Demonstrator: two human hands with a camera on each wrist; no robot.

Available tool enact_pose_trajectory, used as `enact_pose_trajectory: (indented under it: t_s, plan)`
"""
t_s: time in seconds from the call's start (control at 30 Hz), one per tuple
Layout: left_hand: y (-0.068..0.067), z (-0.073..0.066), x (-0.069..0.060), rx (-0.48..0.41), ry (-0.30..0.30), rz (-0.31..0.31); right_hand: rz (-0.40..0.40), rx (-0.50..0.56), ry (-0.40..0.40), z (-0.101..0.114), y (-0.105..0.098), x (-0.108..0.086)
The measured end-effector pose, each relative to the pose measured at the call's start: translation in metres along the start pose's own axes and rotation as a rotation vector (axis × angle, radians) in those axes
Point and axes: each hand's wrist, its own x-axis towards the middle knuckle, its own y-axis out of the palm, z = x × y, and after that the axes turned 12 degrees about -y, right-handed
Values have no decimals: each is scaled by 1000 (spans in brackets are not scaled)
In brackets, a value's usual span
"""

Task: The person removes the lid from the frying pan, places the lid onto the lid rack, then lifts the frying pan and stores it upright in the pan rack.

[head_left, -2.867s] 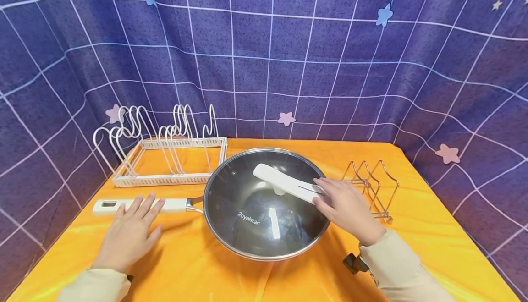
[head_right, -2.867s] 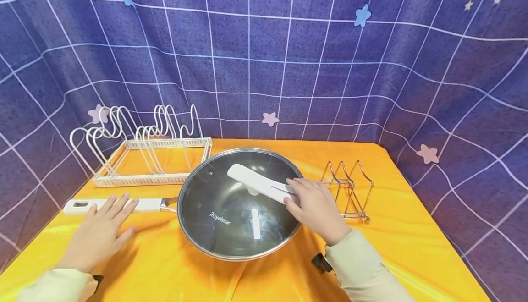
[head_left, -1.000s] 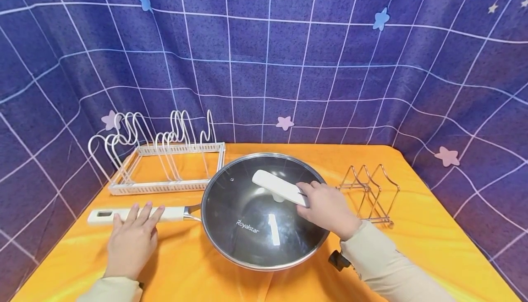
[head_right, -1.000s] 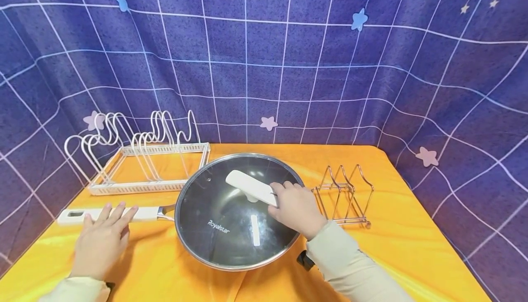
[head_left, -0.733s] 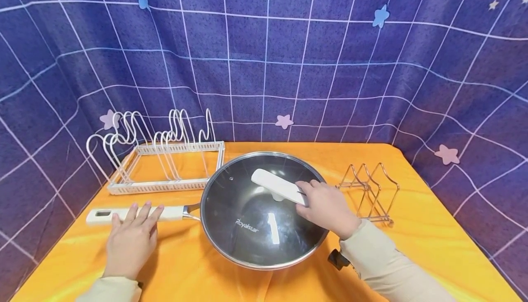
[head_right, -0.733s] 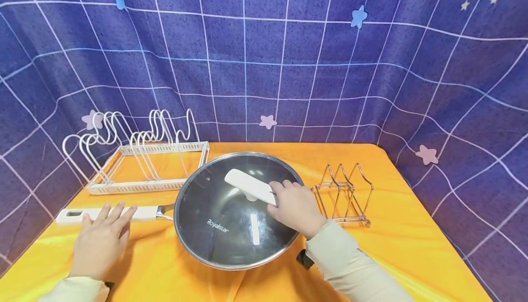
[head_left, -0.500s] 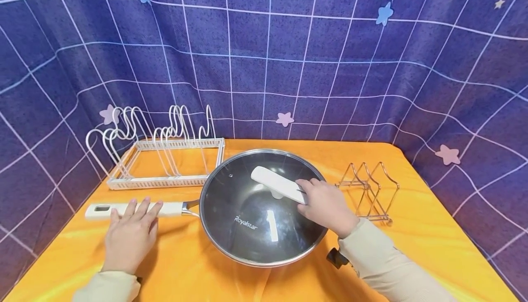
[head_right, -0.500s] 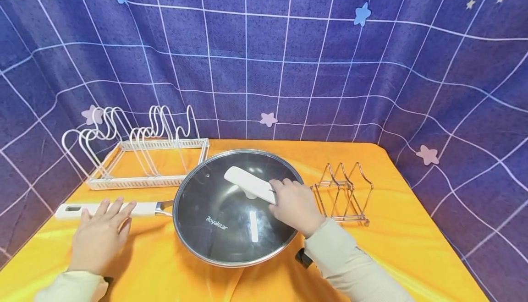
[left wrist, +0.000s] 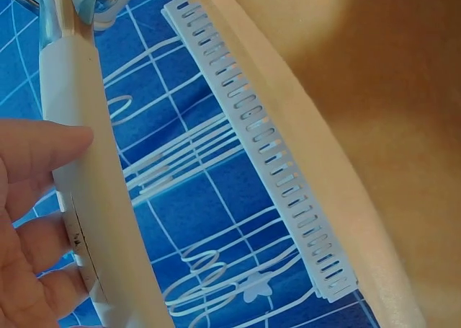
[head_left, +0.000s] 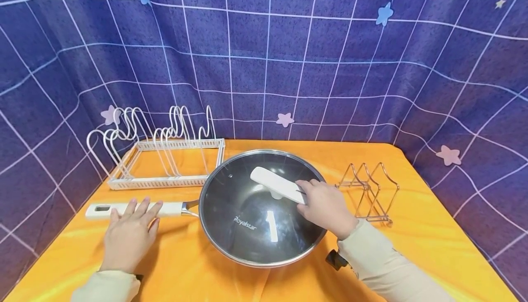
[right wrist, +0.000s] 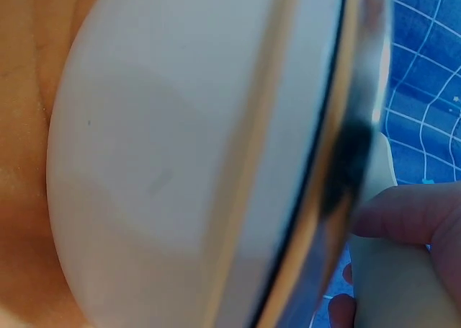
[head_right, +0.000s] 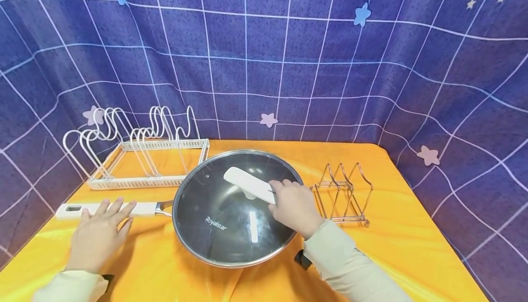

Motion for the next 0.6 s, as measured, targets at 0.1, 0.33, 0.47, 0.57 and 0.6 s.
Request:
enact_pose_trajectory:
  t_s: [0.1, 0.33, 0.47, 0.57, 0.6]
  plan:
    - [0, -1, 0, -5, -11, 12, 7, -12, -2, 0, 0, 0]
    - [3, 2, -2, -4, 19, -9, 115, 21, 40, 3, -6, 2]
    - [5, 5, -3, 1, 51, -18, 129, 42, 59, 4, -8, 3]
    - [9, 7, -5, -15, 57, -44, 125, 45, 57, 4, -8, 3]
    - [10, 8, -6, -23, 58, -58, 125, 46, 57, 4, -8, 3]
